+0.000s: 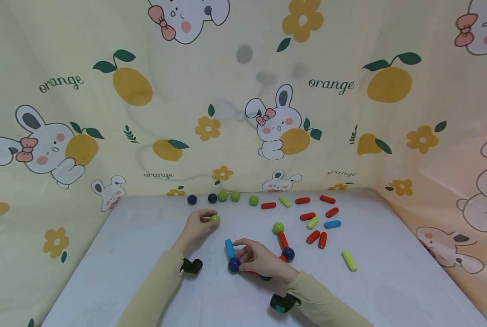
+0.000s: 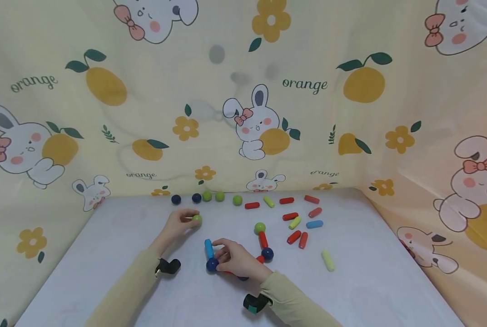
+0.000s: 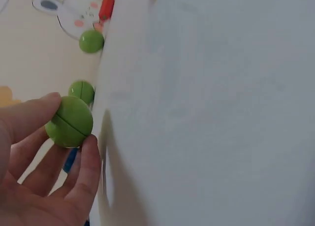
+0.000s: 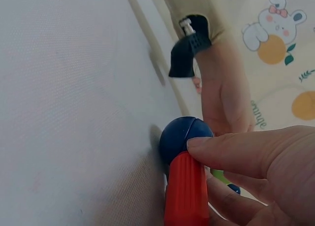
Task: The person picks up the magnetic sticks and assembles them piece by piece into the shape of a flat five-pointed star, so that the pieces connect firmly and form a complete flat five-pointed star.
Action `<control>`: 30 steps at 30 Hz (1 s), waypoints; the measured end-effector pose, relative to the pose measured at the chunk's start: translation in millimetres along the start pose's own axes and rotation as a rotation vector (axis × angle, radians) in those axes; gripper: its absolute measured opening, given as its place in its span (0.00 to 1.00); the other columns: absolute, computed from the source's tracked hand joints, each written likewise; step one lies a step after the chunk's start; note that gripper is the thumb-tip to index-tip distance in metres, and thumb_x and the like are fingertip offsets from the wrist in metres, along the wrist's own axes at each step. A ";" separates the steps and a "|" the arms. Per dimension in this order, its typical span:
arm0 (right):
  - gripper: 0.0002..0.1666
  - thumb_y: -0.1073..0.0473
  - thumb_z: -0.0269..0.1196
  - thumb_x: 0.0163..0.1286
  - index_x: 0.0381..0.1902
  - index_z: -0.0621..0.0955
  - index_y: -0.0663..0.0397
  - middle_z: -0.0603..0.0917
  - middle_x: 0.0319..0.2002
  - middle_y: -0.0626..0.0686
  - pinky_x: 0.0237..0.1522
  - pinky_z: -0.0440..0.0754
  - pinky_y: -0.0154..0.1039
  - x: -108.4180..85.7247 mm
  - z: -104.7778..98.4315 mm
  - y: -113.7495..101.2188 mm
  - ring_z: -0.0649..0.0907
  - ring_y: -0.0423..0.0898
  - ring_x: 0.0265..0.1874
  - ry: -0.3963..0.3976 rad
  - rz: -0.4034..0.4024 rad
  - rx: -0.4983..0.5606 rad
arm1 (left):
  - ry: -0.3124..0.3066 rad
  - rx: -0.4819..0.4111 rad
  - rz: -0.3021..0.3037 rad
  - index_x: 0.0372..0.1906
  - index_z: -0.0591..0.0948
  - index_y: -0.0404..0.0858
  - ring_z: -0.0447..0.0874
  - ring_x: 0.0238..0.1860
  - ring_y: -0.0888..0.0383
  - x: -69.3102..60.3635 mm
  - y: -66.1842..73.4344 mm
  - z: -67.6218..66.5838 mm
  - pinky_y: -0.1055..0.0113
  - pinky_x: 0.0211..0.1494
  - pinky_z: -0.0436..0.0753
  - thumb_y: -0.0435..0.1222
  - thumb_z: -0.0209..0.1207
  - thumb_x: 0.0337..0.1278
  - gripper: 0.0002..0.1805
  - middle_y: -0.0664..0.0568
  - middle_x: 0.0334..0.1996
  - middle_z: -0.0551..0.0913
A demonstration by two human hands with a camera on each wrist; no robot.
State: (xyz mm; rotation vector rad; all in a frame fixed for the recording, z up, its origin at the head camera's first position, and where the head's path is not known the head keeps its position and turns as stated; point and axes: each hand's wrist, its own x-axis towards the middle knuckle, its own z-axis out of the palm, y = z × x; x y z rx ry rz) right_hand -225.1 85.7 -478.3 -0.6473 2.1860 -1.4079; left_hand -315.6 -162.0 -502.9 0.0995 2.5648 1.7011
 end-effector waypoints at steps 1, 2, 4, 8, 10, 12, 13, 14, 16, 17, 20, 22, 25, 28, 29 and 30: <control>0.33 0.70 0.65 0.61 0.64 0.69 0.55 0.82 0.46 0.54 0.49 0.80 0.44 0.1 0.0 0.1 0.81 0.49 0.43 0.000 0.001 -0.001 | -0.004 -0.002 0.008 0.53 0.81 0.39 0.78 0.49 0.54 -3.5 0.0 1.0 0.57 0.56 0.76 0.36 0.66 0.55 0.20 0.53 0.49 0.82; 0.33 0.70 0.65 0.61 0.64 0.69 0.55 0.82 0.46 0.54 0.49 0.80 0.44 0.2 0.0 0.4 0.81 0.49 0.43 -0.001 0.002 -0.002 | -0.010 -0.014 0.011 0.53 0.81 0.39 0.78 0.49 0.54 -6.9 -0.5 1.9 0.57 0.56 0.77 0.36 0.66 0.55 0.19 0.53 0.48 0.82; 0.33 0.70 0.65 0.61 0.64 0.69 0.55 0.82 0.46 0.54 0.48 0.80 0.44 0.2 0.2 1.0 0.81 0.49 0.43 -0.002 0.003 -0.003 | -0.027 -0.041 0.007 0.53 0.81 0.38 0.78 0.50 0.54 -14.6 -0.8 4.3 0.58 0.55 0.77 0.37 0.65 0.56 0.19 0.52 0.49 0.82; 0.33 0.70 0.65 0.61 0.64 0.69 0.56 0.82 0.46 0.54 0.48 0.80 0.44 -0.4 0.8 1.8 0.81 0.50 0.43 -0.007 -0.006 0.002 | -0.066 -0.088 -0.010 0.54 0.81 0.36 0.79 0.49 0.54 -29.4 1.5 8.6 0.61 0.53 0.79 0.38 0.65 0.57 0.20 0.50 0.50 0.81; 0.33 0.70 0.65 0.62 0.64 0.69 0.56 0.82 0.46 0.54 0.47 0.80 0.43 -0.6 1.0 1.9 0.81 0.50 0.43 -0.008 -0.010 0.005 | -0.085 -0.110 -0.016 0.54 0.81 0.36 0.80 0.48 0.55 -35.2 3.3 10.4 0.61 0.51 0.80 0.39 0.65 0.57 0.20 0.49 0.50 0.81; 0.33 0.70 0.65 0.62 0.64 0.69 0.56 0.82 0.46 0.55 0.47 0.80 0.43 -0.7 0.9 1.5 0.81 0.50 0.43 -0.006 -0.013 0.009 | -0.102 -0.132 -0.016 0.55 0.80 0.35 0.81 0.48 0.55 -39.2 5.2 12.1 0.62 0.51 0.80 0.40 0.65 0.57 0.21 0.48 0.51 0.81; 0.33 0.70 0.65 0.62 0.64 0.69 0.56 0.82 0.46 0.55 0.47 0.80 0.43 -0.6 0.7 1.3 0.81 0.50 0.43 -0.004 -0.015 0.009 | -0.109 -0.145 -0.015 0.55 0.80 0.35 0.81 0.48 0.54 -40.5 5.8 13.0 0.61 0.51 0.81 0.41 0.64 0.58 0.22 0.48 0.51 0.81; 0.34 0.70 0.65 0.61 0.64 0.69 0.56 0.82 0.46 0.55 0.47 0.80 0.43 -0.3 0.6 1.8 0.81 0.50 0.43 -0.002 -0.019 0.008 | -0.113 -0.157 -0.017 0.55 0.80 0.34 0.81 0.48 0.54 -41.6 6.4 13.8 0.61 0.50 0.81 0.41 0.64 0.58 0.22 0.47 0.51 0.80; 0.34 0.70 0.66 0.61 0.64 0.69 0.56 0.82 0.46 0.55 0.47 0.80 0.43 0.0 0.2 1.8 0.82 0.51 0.43 0.001 -0.021 0.008 | -0.118 -0.177 -0.018 0.55 0.79 0.34 0.81 0.47 0.54 -43.3 7.1 15.5 0.61 0.50 0.81 0.41 0.64 0.58 0.22 0.47 0.51 0.80; 0.34 0.70 0.66 0.61 0.64 0.69 0.56 0.82 0.46 0.55 0.47 0.80 0.43 0.2 0.2 2.0 0.82 0.51 0.43 0.001 -0.023 0.008 | -0.120 -0.185 -0.020 0.55 0.79 0.34 0.81 0.48 0.54 -44.1 7.6 16.4 0.61 0.50 0.81 0.42 0.64 0.58 0.23 0.47 0.51 0.80; 0.34 0.71 0.65 0.61 0.64 0.69 0.56 0.82 0.46 0.55 0.47 0.80 0.42 1.0 0.0 2.7 0.82 0.50 0.43 -0.002 -0.020 0.010 | -0.123 -0.191 -0.023 0.56 0.79 0.34 0.81 0.47 0.54 -46.7 8.9 18.9 0.61 0.51 0.81 0.42 0.64 0.58 0.23 0.46 0.51 0.80; 0.33 0.70 0.65 0.61 0.64 0.69 0.56 0.82 0.46 0.54 0.47 0.80 0.42 1.2 0.0 2.5 0.82 0.49 0.43 -0.005 -0.015 0.009 | -0.122 -0.189 -0.018 0.56 0.79 0.34 0.81 0.47 0.54 -48.3 9.8 20.6 0.61 0.50 0.81 0.43 0.64 0.59 0.24 0.46 0.51 0.80; 0.33 0.71 0.65 0.62 0.64 0.69 0.57 0.82 0.46 0.54 0.47 0.80 0.42 1.6 -0.1 2.7 0.81 0.49 0.42 -0.006 -0.014 0.004 | -0.105 -0.184 -0.006 0.56 0.78 0.33 0.81 0.46 0.53 -50.6 10.4 23.8 0.60 0.50 0.81 0.43 0.64 0.58 0.24 0.46 0.49 0.81; 0.32 0.71 0.65 0.61 0.63 0.69 0.58 0.82 0.45 0.54 0.47 0.80 0.41 1.3 -0.2 2.9 0.81 0.48 0.42 -0.006 -0.019 -0.002 | -0.076 -0.199 -0.022 0.55 0.78 0.33 0.82 0.47 0.53 -52.9 9.2 29.5 0.60 0.51 0.81 0.42 0.67 0.55 0.25 0.46 0.47 0.82; 0.32 0.71 0.65 0.61 0.63 0.69 0.58 0.82 0.45 0.54 0.47 0.80 0.41 1.2 -0.6 3.1 0.81 0.49 0.42 -0.007 -0.022 -0.004 | -0.066 -0.203 -0.028 0.55 0.78 0.33 0.81 0.48 0.52 -54.0 8.9 31.8 0.61 0.51 0.81 0.42 0.68 0.53 0.26 0.46 0.47 0.82; 0.32 0.71 0.65 0.61 0.63 0.69 0.58 0.82 0.45 0.54 0.47 0.80 0.41 1.0 -1.2 3.4 0.81 0.49 0.42 -0.009 -0.025 -0.004 | -0.053 -0.202 -0.034 0.56 0.77 0.33 0.81 0.49 0.52 -55.3 9.1 34.3 0.61 0.51 0.80 0.42 0.69 0.52 0.27 0.46 0.47 0.82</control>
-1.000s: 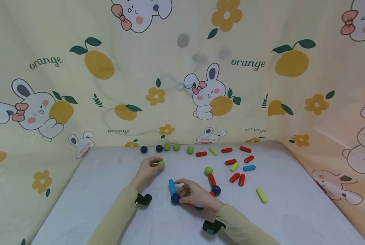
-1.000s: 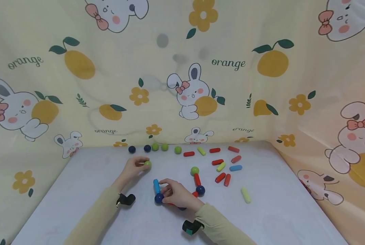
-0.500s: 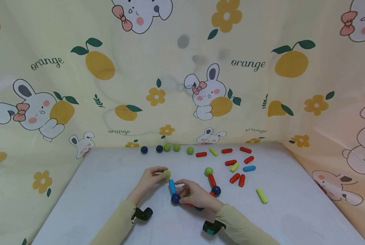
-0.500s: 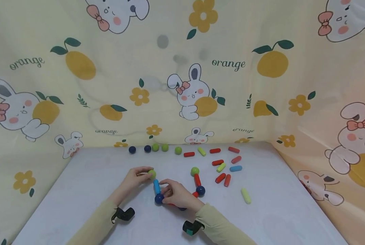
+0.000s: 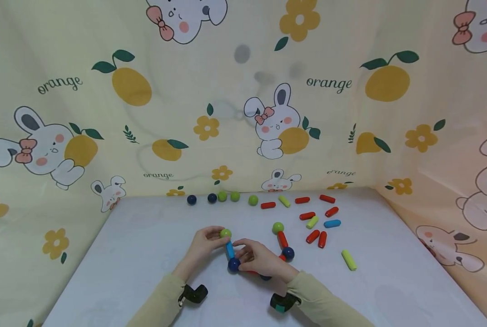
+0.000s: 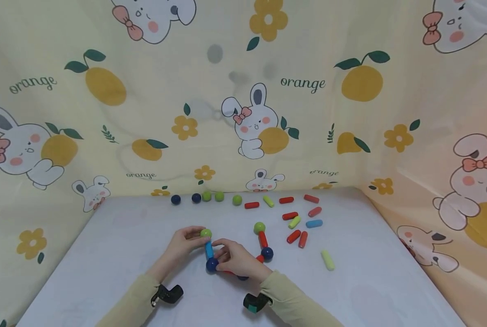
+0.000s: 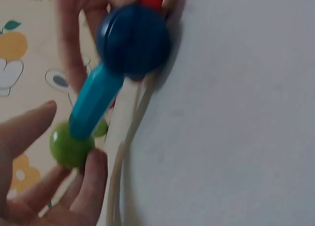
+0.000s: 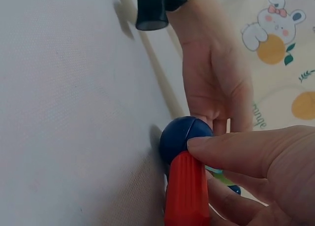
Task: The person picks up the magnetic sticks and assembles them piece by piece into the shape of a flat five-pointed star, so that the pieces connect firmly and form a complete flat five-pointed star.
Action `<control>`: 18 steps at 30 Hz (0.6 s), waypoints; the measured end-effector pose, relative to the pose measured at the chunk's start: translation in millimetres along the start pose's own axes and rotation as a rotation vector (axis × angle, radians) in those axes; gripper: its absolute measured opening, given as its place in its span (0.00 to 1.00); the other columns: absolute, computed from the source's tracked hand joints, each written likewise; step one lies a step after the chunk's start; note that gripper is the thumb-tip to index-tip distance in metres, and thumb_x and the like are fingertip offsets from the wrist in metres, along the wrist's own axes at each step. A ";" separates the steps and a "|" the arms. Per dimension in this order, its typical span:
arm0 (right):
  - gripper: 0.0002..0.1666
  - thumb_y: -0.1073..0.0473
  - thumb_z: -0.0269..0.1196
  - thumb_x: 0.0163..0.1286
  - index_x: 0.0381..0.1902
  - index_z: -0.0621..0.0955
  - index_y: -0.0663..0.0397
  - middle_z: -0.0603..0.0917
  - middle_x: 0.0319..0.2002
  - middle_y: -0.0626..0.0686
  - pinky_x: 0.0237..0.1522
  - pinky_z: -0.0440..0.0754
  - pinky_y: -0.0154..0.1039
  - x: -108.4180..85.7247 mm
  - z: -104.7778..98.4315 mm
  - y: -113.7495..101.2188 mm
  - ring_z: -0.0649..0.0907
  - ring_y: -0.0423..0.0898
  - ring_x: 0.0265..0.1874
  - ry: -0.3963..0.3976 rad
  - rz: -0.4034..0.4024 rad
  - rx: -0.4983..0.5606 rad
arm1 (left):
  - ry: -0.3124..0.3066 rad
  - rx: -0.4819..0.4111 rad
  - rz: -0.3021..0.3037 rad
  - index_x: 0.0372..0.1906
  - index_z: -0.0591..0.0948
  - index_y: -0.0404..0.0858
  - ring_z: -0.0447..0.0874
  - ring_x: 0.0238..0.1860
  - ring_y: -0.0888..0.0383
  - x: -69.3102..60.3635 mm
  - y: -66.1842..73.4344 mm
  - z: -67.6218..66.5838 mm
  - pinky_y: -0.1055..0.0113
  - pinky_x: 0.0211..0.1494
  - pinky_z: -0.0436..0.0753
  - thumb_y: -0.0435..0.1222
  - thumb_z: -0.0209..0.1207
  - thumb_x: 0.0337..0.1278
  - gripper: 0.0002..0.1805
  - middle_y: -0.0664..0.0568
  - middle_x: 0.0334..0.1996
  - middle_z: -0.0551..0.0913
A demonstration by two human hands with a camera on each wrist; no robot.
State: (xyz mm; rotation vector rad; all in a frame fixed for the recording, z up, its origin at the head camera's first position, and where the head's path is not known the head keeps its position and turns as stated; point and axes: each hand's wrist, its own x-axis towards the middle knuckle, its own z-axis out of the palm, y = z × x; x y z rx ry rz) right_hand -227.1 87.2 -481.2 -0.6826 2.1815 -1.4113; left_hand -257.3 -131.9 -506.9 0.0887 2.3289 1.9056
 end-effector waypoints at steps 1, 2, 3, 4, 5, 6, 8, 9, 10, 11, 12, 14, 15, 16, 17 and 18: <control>0.32 0.71 0.65 0.61 0.63 0.69 0.57 0.82 0.46 0.54 0.47 0.80 0.41 -0.1 -0.9 -0.2 0.82 0.49 0.42 -0.003 -0.004 0.002 | 0.010 -0.002 -0.006 0.56 0.77 0.33 0.81 0.49 0.52 -1.4 0.1 2.5 0.61 0.52 0.80 0.41 0.70 0.50 0.29 0.45 0.48 0.82; 0.32 0.70 0.65 0.62 0.63 0.69 0.57 0.82 0.46 0.54 0.47 0.80 0.41 -0.1 -2.4 -0.1 0.82 0.49 0.43 -0.005 -0.003 0.002 | 0.013 -0.019 -0.017 0.57 0.76 0.33 0.81 0.50 0.51 -2.5 0.0 5.1 0.60 0.51 0.80 0.40 0.71 0.48 0.30 0.44 0.49 0.81; 0.31 0.69 0.65 0.62 0.63 0.69 0.56 0.82 0.46 0.54 0.48 0.80 0.41 -0.3 -4.6 -0.2 0.82 0.48 0.43 -0.003 -0.002 0.000 | 0.016 -0.025 -0.021 0.58 0.75 0.32 0.81 0.49 0.50 -4.1 0.5 7.5 0.60 0.51 0.81 0.39 0.71 0.48 0.32 0.42 0.51 0.80; 0.31 0.68 0.65 0.63 0.63 0.70 0.56 0.82 0.47 0.54 0.48 0.80 0.41 -0.4 -7.7 -0.3 0.82 0.48 0.43 0.000 0.000 0.000 | 0.019 -0.032 -0.026 0.60 0.73 0.32 0.81 0.49 0.50 -5.6 1.5 10.0 0.60 0.50 0.81 0.38 0.72 0.47 0.34 0.40 0.53 0.78; 0.30 0.66 0.65 0.64 0.63 0.70 0.55 0.82 0.47 0.53 0.48 0.80 0.41 -0.6 -11.7 -1.0 0.81 0.47 0.43 0.006 0.006 -0.004 | 0.020 -0.031 -0.029 0.61 0.72 0.31 0.82 0.47 0.50 -7.1 2.4 12.4 0.61 0.48 0.82 0.37 0.72 0.46 0.36 0.39 0.54 0.77; 0.30 0.66 0.64 0.64 0.63 0.70 0.56 0.82 0.47 0.54 0.49 0.80 0.42 -0.9 -16.7 -2.6 0.81 0.48 0.44 0.016 0.008 -0.005 | 0.022 -0.026 -0.035 0.62 0.71 0.31 0.82 0.46 0.50 -8.3 3.4 14.9 0.61 0.47 0.82 0.36 0.72 0.45 0.37 0.37 0.56 0.75; 0.28 0.64 0.64 0.66 0.63 0.71 0.56 0.82 0.48 0.55 0.50 0.79 0.44 -1.4 -29.8 -4.9 0.81 0.48 0.45 0.049 0.012 -0.025 | 0.024 -0.010 -0.046 0.64 0.69 0.31 0.83 0.42 0.52 -10.5 5.0 19.1 0.63 0.43 0.83 0.34 0.73 0.44 0.39 0.36 0.57 0.73; 0.28 0.64 0.64 0.66 0.63 0.71 0.57 0.82 0.49 0.57 0.50 0.79 0.44 -1.4 -37.6 -5.9 0.81 0.49 0.46 0.070 0.004 -0.040 | 0.032 0.013 -0.046 0.64 0.68 0.32 0.83 0.40 0.53 -11.3 5.6 21.1 0.64 0.42 0.83 0.34 0.72 0.45 0.39 0.36 0.57 0.72; 0.27 0.64 0.63 0.66 0.62 0.71 0.58 0.81 0.49 0.58 0.50 0.79 0.45 -1.3 -46.1 -6.4 0.80 0.50 0.46 0.092 -0.003 -0.055 | 0.042 0.031 -0.047 0.64 0.67 0.32 0.82 0.39 0.54 -12.0 6.1 22.7 0.64 0.41 0.83 0.34 0.72 0.45 0.40 0.36 0.57 0.72; 0.26 0.64 0.63 0.66 0.61 0.72 0.58 0.81 0.49 0.59 0.51 0.79 0.46 -1.0 -54.8 -6.2 0.80 0.51 0.47 0.113 -0.012 -0.075 | 0.053 0.049 -0.046 0.64 0.67 0.32 0.82 0.39 0.54 -12.6 6.3 24.1 0.64 0.40 0.84 0.33 0.72 0.45 0.40 0.36 0.57 0.72; 0.25 0.65 0.62 0.66 0.61 0.72 0.59 0.81 0.50 0.60 0.51 0.79 0.47 -0.7 -63.7 -5.5 0.80 0.52 0.48 0.133 -0.022 -0.094 | 0.063 0.060 -0.047 0.63 0.66 0.32 0.82 0.39 0.54 -13.1 6.2 25.3 0.65 0.40 0.84 0.32 0.72 0.44 0.39 0.36 0.57 0.73; 0.24 0.65 0.62 0.67 0.60 0.73 0.58 0.81 0.50 0.61 0.52 0.78 0.47 0.5 -80.7 -0.7 0.80 0.53 0.49 0.174 -0.023 -0.133 | 0.078 0.059 -0.049 0.61 0.65 0.32 0.82 0.41 0.52 -13.9 5.4 26.9 0.64 0.40 0.84 0.31 0.72 0.44 0.38 0.35 0.56 0.73; 0.23 0.66 0.62 0.67 0.59 0.74 0.57 0.81 0.50 0.60 0.52 0.78 0.47 0.9 -88.6 2.0 0.79 0.53 0.49 0.193 -0.016 -0.150 | 0.084 0.055 -0.046 0.60 0.65 0.32 0.82 0.41 0.52 -14.1 4.4 27.4 0.64 0.41 0.84 0.31 0.72 0.44 0.38 0.35 0.56 0.73; 0.22 0.66 0.61 0.67 0.59 0.75 0.55 0.81 0.50 0.59 0.52 0.78 0.47 0.9 -95.6 4.6 0.79 0.52 0.50 0.211 0.005 -0.168 | 0.088 0.049 -0.048 0.59 0.65 0.32 0.82 0.42 0.51 -14.5 3.8 27.7 0.64 0.41 0.84 0.31 0.72 0.44 0.37 0.35 0.57 0.73; 0.22 0.66 0.61 0.67 0.59 0.75 0.54 0.81 0.50 0.58 0.52 0.78 0.48 1.1 -101.8 7.2 0.79 0.52 0.50 0.224 0.024 -0.185 | 0.089 0.046 -0.044 0.59 0.65 0.32 0.82 0.42 0.51 -14.7 2.8 27.9 0.63 0.41 0.84 0.30 0.72 0.44 0.37 0.34 0.57 0.72; 0.22 0.67 0.61 0.67 0.58 0.75 0.54 0.81 0.50 0.58 0.52 0.78 0.48 1.3 -107.3 9.8 0.79 0.52 0.50 0.235 0.036 -0.202 | 0.090 0.040 -0.047 0.58 0.65 0.32 0.82 0.43 0.51 -14.9 1.8 28.0 0.64 0.42 0.83 0.31 0.72 0.43 0.37 0.35 0.57 0.72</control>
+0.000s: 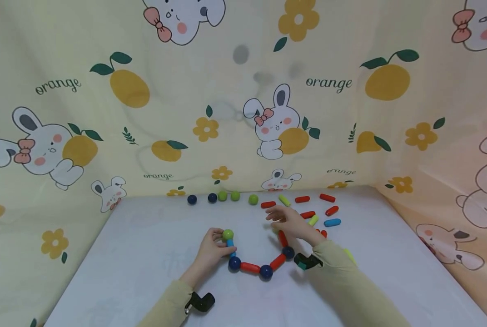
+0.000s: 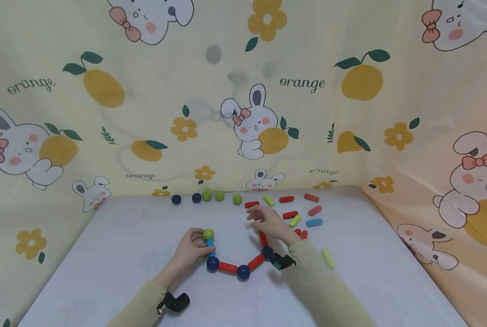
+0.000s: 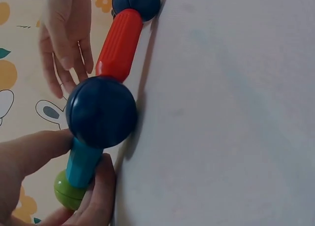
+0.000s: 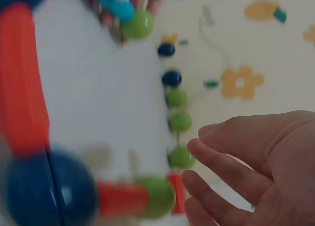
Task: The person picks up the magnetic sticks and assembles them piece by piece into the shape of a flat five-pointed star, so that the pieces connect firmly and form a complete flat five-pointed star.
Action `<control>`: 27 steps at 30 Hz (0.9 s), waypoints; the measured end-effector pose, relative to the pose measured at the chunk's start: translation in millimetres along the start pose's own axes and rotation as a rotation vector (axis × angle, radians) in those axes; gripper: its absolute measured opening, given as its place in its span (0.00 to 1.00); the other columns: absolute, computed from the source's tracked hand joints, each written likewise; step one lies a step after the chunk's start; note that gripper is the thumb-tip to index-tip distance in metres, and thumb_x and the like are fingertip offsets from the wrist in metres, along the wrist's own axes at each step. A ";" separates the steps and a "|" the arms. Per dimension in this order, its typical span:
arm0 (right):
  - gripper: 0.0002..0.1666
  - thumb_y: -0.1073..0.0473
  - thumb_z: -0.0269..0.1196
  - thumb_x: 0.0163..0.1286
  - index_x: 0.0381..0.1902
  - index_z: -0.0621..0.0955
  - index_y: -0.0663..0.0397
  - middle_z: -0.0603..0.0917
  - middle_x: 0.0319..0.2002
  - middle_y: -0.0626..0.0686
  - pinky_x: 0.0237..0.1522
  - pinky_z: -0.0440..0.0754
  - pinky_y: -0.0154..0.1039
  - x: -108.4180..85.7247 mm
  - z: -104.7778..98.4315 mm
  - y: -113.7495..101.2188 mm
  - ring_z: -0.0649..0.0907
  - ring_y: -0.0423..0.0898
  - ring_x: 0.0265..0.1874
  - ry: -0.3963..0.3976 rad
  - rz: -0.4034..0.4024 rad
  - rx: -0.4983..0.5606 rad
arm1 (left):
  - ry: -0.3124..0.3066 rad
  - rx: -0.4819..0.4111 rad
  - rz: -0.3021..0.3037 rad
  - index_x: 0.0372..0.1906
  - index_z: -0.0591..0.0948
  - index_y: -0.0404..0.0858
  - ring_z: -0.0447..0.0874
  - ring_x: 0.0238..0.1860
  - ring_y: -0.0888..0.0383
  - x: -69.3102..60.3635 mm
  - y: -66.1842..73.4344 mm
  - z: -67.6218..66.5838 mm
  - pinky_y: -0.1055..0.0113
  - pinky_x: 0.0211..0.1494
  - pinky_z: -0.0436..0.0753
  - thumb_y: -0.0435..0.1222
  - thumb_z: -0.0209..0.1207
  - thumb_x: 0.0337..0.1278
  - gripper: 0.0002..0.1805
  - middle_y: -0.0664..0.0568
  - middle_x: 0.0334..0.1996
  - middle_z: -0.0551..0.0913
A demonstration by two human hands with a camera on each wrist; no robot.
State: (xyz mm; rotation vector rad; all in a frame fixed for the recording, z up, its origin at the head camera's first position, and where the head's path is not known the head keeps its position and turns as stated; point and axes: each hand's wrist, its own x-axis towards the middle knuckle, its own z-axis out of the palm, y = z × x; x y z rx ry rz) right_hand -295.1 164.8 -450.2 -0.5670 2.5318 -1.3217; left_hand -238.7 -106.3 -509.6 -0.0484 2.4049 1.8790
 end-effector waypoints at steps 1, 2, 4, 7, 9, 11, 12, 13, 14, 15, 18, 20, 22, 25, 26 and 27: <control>0.21 0.67 0.61 0.67 0.58 0.76 0.54 0.82 0.49 0.57 0.52 0.78 0.48 1.4 -3.8 3.7 0.79 0.51 0.50 0.008 0.017 -0.013 | 0.002 -0.004 -0.002 0.58 0.66 0.32 0.82 0.43 0.51 -0.2 -0.9 0.2 0.64 0.42 0.83 0.31 0.72 0.43 0.37 0.35 0.58 0.72; 0.21 0.67 0.61 0.67 0.58 0.75 0.55 0.82 0.49 0.57 0.52 0.78 0.49 2.6 -6.8 6.6 0.79 0.52 0.50 0.013 0.026 -0.026 | 0.006 -0.005 -0.004 0.58 0.66 0.33 0.82 0.43 0.51 -0.2 -1.7 0.4 0.64 0.42 0.83 0.31 0.73 0.43 0.37 0.35 0.58 0.72; 0.21 0.67 0.60 0.67 0.58 0.75 0.57 0.82 0.49 0.56 0.53 0.77 0.49 4.6 -11.2 11.6 0.78 0.52 0.50 0.010 0.050 -0.042 | 0.013 -0.005 -0.008 0.58 0.67 0.34 0.82 0.42 0.52 -0.5 -2.7 0.5 0.64 0.43 0.83 0.32 0.73 0.42 0.37 0.36 0.58 0.72; 0.22 0.67 0.60 0.67 0.58 0.75 0.59 0.82 0.49 0.55 0.53 0.77 0.50 7.1 -13.7 18.0 0.78 0.52 0.50 -0.012 0.074 -0.020 | 0.021 -0.003 -0.016 0.58 0.68 0.35 0.82 0.41 0.53 -0.5 -3.4 0.7 0.64 0.42 0.83 0.32 0.73 0.42 0.36 0.37 0.57 0.73; 0.22 0.67 0.61 0.66 0.58 0.75 0.59 0.82 0.49 0.54 0.53 0.77 0.50 8.2 -13.9 22.5 0.78 0.52 0.50 -0.029 0.089 -0.008 | 0.020 -0.006 -0.014 0.58 0.69 0.35 0.83 0.39 0.53 -0.4 -3.9 0.5 0.64 0.41 0.84 0.33 0.73 0.42 0.36 0.37 0.56 0.74; 0.22 0.68 0.61 0.65 0.58 0.76 0.59 0.82 0.47 0.53 0.52 0.78 0.50 9.0 -12.8 27.5 0.78 0.51 0.49 -0.042 0.098 0.006 | 0.016 -0.018 -0.013 0.59 0.69 0.35 0.83 0.38 0.54 -0.2 -4.6 0.5 0.64 0.40 0.84 0.32 0.73 0.42 0.36 0.38 0.55 0.75; 0.22 0.68 0.62 0.64 0.57 0.76 0.59 0.83 0.47 0.52 0.52 0.78 0.50 9.4 -12.1 30.2 0.78 0.51 0.49 -0.045 0.103 0.011 | 0.016 -0.022 -0.009 0.59 0.70 0.35 0.83 0.38 0.54 -0.3 -4.7 0.8 0.64 0.40 0.84 0.32 0.73 0.42 0.36 0.38 0.54 0.75; 0.22 0.67 0.62 0.64 0.57 0.77 0.58 0.83 0.46 0.51 0.52 0.78 0.49 9.4 -11.5 32.6 0.79 0.50 0.49 -0.044 0.112 0.017 | 0.013 -0.026 -0.007 0.60 0.70 0.35 0.83 0.37 0.54 -0.3 -4.8 0.9 0.64 0.39 0.84 0.32 0.73 0.42 0.36 0.38 0.54 0.76; 0.22 0.67 0.63 0.64 0.57 0.77 0.57 0.83 0.46 0.50 0.52 0.78 0.49 9.1 -10.8 34.7 0.79 0.50 0.49 -0.040 0.117 0.015 | 0.009 -0.031 -0.003 0.60 0.70 0.35 0.83 0.37 0.54 -0.2 -4.6 0.9 0.64 0.39 0.84 0.32 0.73 0.42 0.36 0.38 0.54 0.76; 0.21 0.67 0.63 0.64 0.56 0.77 0.57 0.83 0.45 0.50 0.52 0.78 0.49 8.4 -10.1 35.9 0.79 0.50 0.49 -0.034 0.123 0.018 | 0.004 -0.035 -0.001 0.61 0.71 0.36 0.83 0.38 0.54 -0.1 -4.5 0.9 0.64 0.40 0.84 0.31 0.73 0.42 0.36 0.38 0.55 0.76; 0.20 0.66 0.63 0.65 0.55 0.78 0.56 0.82 0.46 0.49 0.52 0.78 0.50 3.1 -9.6 36.1 0.79 0.50 0.49 -0.017 0.130 0.001 | -0.020 -0.046 0.004 0.62 0.71 0.35 0.84 0.39 0.54 0.8 -3.4 -0.4 0.63 0.41 0.84 0.30 0.72 0.44 0.36 0.37 0.56 0.76; 0.20 0.66 0.63 0.65 0.55 0.78 0.56 0.82 0.46 0.49 0.52 0.78 0.49 -3.0 -10.4 36.0 0.79 0.50 0.48 -0.006 0.132 -0.020 | -0.042 -0.057 -0.002 0.62 0.71 0.35 0.84 0.40 0.53 2.8 -3.0 -1.8 0.63 0.43 0.83 0.29 0.71 0.44 0.36 0.37 0.56 0.76; 0.20 0.65 0.64 0.65 0.55 0.79 0.55 0.82 0.46 0.49 0.51 0.79 0.48 -9.5 -11.6 36.2 0.79 0.50 0.47 0.001 0.134 -0.037 | -0.059 -0.063 -0.002 0.62 0.70 0.34 0.84 0.41 0.52 4.9 -2.7 -3.8 0.63 0.44 0.83 0.29 0.71 0.44 0.36 0.36 0.56 0.76; 0.19 0.65 0.64 0.64 0.54 0.79 0.55 0.82 0.46 0.49 0.50 0.79 0.47 -18.8 -13.4 39.8 0.80 0.50 0.46 0.008 0.122 -0.061 | -0.076 -0.071 -0.005 0.61 0.71 0.34 0.84 0.43 0.51 9.4 -2.6 -7.8 0.62 0.46 0.83 0.30 0.71 0.44 0.35 0.36 0.56 0.76; 0.19 0.65 0.65 0.64 0.53 0.79 0.55 0.82 0.46 0.50 0.49 0.80 0.46 -22.0 -13.8 40.6 0.80 0.49 0.46 0.011 0.118 -0.067 | -0.080 -0.072 -0.006 0.61 0.71 0.34 0.84 0.44 0.50 11.0 -2.7 -9.1 0.62 0.46 0.83 0.31 0.71 0.44 0.35 0.36 0.56 0.76; 0.19 0.64 0.65 0.64 0.53 0.79 0.55 0.82 0.45 0.49 0.49 0.80 0.46 -25.6 -14.1 41.7 0.80 0.49 0.45 0.012 0.113 -0.075 | -0.085 -0.074 -0.012 0.61 0.71 0.34 0.83 0.45 0.50 12.7 -2.9 -10.3 0.62 0.47 0.82 0.31 0.72 0.44 0.35 0.36 0.57 0.76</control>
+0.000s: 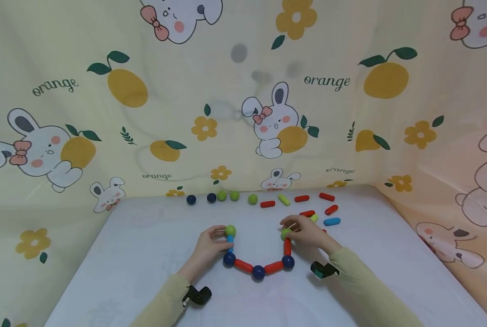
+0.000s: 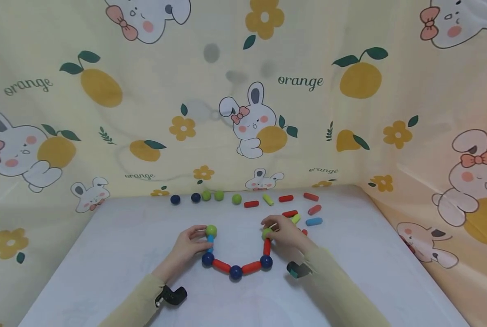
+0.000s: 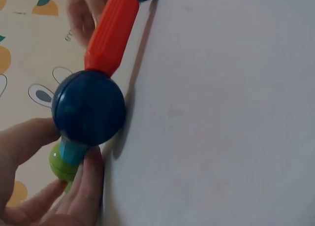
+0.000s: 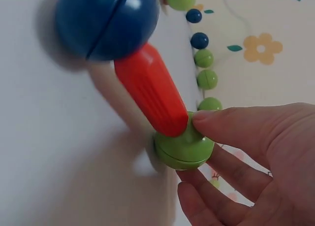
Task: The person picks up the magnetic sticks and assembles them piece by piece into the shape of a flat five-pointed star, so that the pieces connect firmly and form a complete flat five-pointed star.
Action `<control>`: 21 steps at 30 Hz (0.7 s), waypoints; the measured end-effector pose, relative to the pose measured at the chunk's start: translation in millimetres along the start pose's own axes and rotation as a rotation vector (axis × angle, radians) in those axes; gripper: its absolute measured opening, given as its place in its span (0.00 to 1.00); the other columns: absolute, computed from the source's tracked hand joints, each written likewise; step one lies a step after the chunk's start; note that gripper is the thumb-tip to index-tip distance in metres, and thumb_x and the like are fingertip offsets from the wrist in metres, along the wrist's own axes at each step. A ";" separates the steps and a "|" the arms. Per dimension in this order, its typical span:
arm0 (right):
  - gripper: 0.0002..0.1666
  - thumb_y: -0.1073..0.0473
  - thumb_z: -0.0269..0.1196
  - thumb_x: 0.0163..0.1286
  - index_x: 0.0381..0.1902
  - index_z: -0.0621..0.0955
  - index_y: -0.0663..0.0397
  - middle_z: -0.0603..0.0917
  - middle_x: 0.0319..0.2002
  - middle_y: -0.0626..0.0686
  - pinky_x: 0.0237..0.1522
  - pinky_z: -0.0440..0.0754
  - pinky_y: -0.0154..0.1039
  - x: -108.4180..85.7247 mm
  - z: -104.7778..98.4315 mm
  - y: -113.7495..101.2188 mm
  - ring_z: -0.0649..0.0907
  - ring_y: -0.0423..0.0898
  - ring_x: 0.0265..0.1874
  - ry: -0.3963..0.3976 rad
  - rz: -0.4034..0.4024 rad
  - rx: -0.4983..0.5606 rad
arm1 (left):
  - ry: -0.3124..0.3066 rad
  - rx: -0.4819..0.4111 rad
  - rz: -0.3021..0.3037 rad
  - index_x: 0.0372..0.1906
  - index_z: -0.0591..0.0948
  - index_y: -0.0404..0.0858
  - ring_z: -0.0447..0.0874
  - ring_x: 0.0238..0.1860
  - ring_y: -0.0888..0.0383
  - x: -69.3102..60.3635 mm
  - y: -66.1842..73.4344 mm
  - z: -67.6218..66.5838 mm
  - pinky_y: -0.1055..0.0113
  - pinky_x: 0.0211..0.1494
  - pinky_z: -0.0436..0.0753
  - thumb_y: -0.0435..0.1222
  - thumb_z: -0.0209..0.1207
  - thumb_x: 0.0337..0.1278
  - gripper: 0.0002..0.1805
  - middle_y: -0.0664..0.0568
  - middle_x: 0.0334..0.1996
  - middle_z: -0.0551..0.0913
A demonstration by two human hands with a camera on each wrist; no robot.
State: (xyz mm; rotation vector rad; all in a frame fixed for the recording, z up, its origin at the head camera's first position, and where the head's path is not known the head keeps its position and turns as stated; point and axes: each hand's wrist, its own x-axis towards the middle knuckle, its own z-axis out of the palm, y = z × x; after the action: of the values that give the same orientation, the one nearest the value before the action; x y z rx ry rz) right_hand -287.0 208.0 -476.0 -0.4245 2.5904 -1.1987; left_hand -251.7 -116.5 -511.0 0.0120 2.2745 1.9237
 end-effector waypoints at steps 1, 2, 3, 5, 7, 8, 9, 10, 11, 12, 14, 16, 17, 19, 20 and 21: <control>0.19 0.64 0.65 0.64 0.53 0.79 0.55 0.82 0.45 0.50 0.48 0.80 0.46 -3.6 -0.6 1.6 0.80 0.49 0.45 0.000 -0.012 -0.010 | -0.005 0.000 -0.001 0.61 0.71 0.34 0.83 0.46 0.50 1.8 -0.1 -1.2 0.62 0.47 0.82 0.32 0.72 0.45 0.35 0.37 0.57 0.76; 0.19 0.64 0.65 0.63 0.53 0.79 0.55 0.82 0.45 0.50 0.48 0.81 0.45 -7.6 -1.0 2.4 0.80 0.49 0.44 -0.001 -0.020 -0.013 | -0.009 -0.004 -0.009 0.61 0.71 0.35 0.83 0.46 0.50 3.6 0.2 -2.2 0.62 0.47 0.82 0.32 0.72 0.45 0.35 0.37 0.57 0.76; 0.19 0.64 0.66 0.63 0.52 0.80 0.55 0.82 0.45 0.50 0.48 0.81 0.45 -11.7 -1.2 3.2 0.80 0.49 0.44 -0.001 -0.024 -0.013 | -0.016 -0.001 -0.010 0.62 0.72 0.35 0.83 0.46 0.50 5.5 0.1 -3.1 0.62 0.47 0.82 0.32 0.71 0.45 0.35 0.38 0.57 0.76; 0.19 0.64 0.66 0.63 0.53 0.80 0.55 0.82 0.45 0.49 0.47 0.81 0.44 -20.3 -1.3 5.0 0.80 0.49 0.44 -0.005 -0.031 -0.016 | -0.023 -0.002 -0.028 0.62 0.72 0.36 0.82 0.47 0.50 9.3 0.8 -4.2 0.62 0.47 0.82 0.32 0.71 0.45 0.34 0.39 0.57 0.76; 0.20 0.64 0.66 0.63 0.53 0.79 0.56 0.82 0.46 0.50 0.47 0.81 0.44 -28.4 -1.3 6.1 0.80 0.50 0.44 -0.005 -0.053 -0.013 | -0.033 0.005 -0.023 0.62 0.73 0.37 0.82 0.48 0.50 13.1 1.3 -5.9 0.62 0.48 0.82 0.33 0.71 0.46 0.34 0.40 0.57 0.76; 0.20 0.64 0.67 0.62 0.53 0.79 0.55 0.82 0.46 0.50 0.47 0.81 0.44 -31.9 -0.9 6.6 0.80 0.49 0.45 -0.001 -0.057 -0.012 | -0.040 0.007 -0.021 0.62 0.73 0.37 0.81 0.49 0.50 15.0 1.8 -6.9 0.62 0.48 0.82 0.32 0.71 0.47 0.33 0.40 0.57 0.76; 0.20 0.63 0.67 0.62 0.53 0.79 0.56 0.82 0.46 0.50 0.47 0.81 0.44 -35.2 -0.5 7.7 0.80 0.50 0.45 0.001 -0.068 -0.011 | -0.047 0.011 -0.013 0.62 0.73 0.37 0.81 0.49 0.50 17.1 2.0 -7.9 0.62 0.48 0.82 0.32 0.70 0.47 0.33 0.40 0.57 0.77; 0.20 0.63 0.67 0.62 0.53 0.79 0.57 0.82 0.46 0.51 0.46 0.81 0.43 -38.8 -0.2 8.5 0.80 0.50 0.44 0.002 -0.078 -0.012 | -0.052 0.012 -0.009 0.62 0.73 0.37 0.81 0.49 0.50 19.1 2.1 -8.9 0.62 0.49 0.82 0.32 0.70 0.48 0.33 0.41 0.56 0.77; 0.21 0.62 0.68 0.62 0.53 0.79 0.57 0.82 0.46 0.50 0.46 0.81 0.43 -42.3 0.4 9.7 0.80 0.50 0.44 0.003 -0.080 -0.012 | -0.061 0.011 0.000 0.62 0.73 0.37 0.81 0.49 0.50 21.1 1.8 -10.0 0.62 0.49 0.82 0.32 0.70 0.48 0.32 0.40 0.56 0.77; 0.21 0.62 0.68 0.62 0.53 0.79 0.57 0.82 0.46 0.51 0.46 0.81 0.42 -45.8 0.9 10.6 0.80 0.50 0.44 0.000 -0.082 -0.005 | -0.071 0.011 0.011 0.62 0.72 0.36 0.82 0.49 0.50 23.0 1.1 -11.4 0.61 0.49 0.82 0.31 0.69 0.48 0.33 0.40 0.56 0.77; 0.21 0.60 0.68 0.62 0.53 0.79 0.57 0.82 0.46 0.51 0.45 0.80 0.40 -52.8 2.4 12.6 0.80 0.49 0.44 -0.012 -0.075 0.007 | -0.089 0.010 0.020 0.62 0.73 0.36 0.82 0.48 0.50 27.0 -0.5 -13.7 0.61 0.49 0.81 0.30 0.69 0.48 0.32 0.40 0.55 0.78; 0.21 0.59 0.68 0.62 0.53 0.79 0.57 0.82 0.47 0.51 0.45 0.80 0.38 -60.1 4.0 13.9 0.80 0.49 0.44 -0.025 -0.066 0.028 | -0.106 0.016 0.025 0.62 0.73 0.35 0.82 0.48 0.50 30.3 -2.3 -15.9 0.61 0.50 0.81 0.31 0.69 0.48 0.32 0.40 0.55 0.78; 0.21 0.59 0.68 0.62 0.53 0.79 0.57 0.81 0.47 0.51 0.45 0.80 0.37 -63.6 4.8 13.9 0.80 0.49 0.44 -0.032 -0.063 0.041 | -0.116 0.023 0.031 0.62 0.73 0.35 0.82 0.48 0.50 31.5 -3.1 -16.9 0.61 0.50 0.81 0.31 0.69 0.49 0.32 0.39 0.55 0.77; 0.22 0.59 0.67 0.62 0.53 0.79 0.58 0.81 0.47 0.52 0.45 0.80 0.36 -70.2 5.2 13.0 0.80 0.50 0.44 -0.041 -0.072 0.058 | -0.130 0.034 0.026 0.62 0.73 0.36 0.82 0.49 0.50 33.2 -3.1 -17.9 0.61 0.50 0.81 0.32 0.70 0.49 0.32 0.40 0.56 0.77; 0.22 0.59 0.67 0.62 0.53 0.79 0.59 0.81 0.47 0.53 0.44 0.80 0.35 -73.4 5.1 12.1 0.80 0.51 0.44 -0.043 -0.083 0.062 | -0.135 0.044 0.026 0.62 0.73 0.37 0.82 0.49 0.50 33.5 -2.9 -18.2 0.61 0.51 0.81 0.33 0.70 0.49 0.32 0.40 0.56 0.77; 0.22 0.59 0.67 0.63 0.54 0.78 0.60 0.81 0.47 0.54 0.44 0.80 0.35 -76.4 4.3 11.1 0.80 0.52 0.44 -0.045 -0.092 0.067 | -0.140 0.047 0.023 0.62 0.73 0.37 0.81 0.49 0.50 33.7 -2.3 -18.2 0.60 0.51 0.81 0.34 0.70 0.49 0.32 0.41 0.57 0.77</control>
State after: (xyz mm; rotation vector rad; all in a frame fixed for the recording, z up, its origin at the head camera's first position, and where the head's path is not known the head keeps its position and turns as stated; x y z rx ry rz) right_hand -216.5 239.7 -479.0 -0.5560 2.5097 -1.2867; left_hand -287.0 -131.1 -514.4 0.1737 2.2365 1.8186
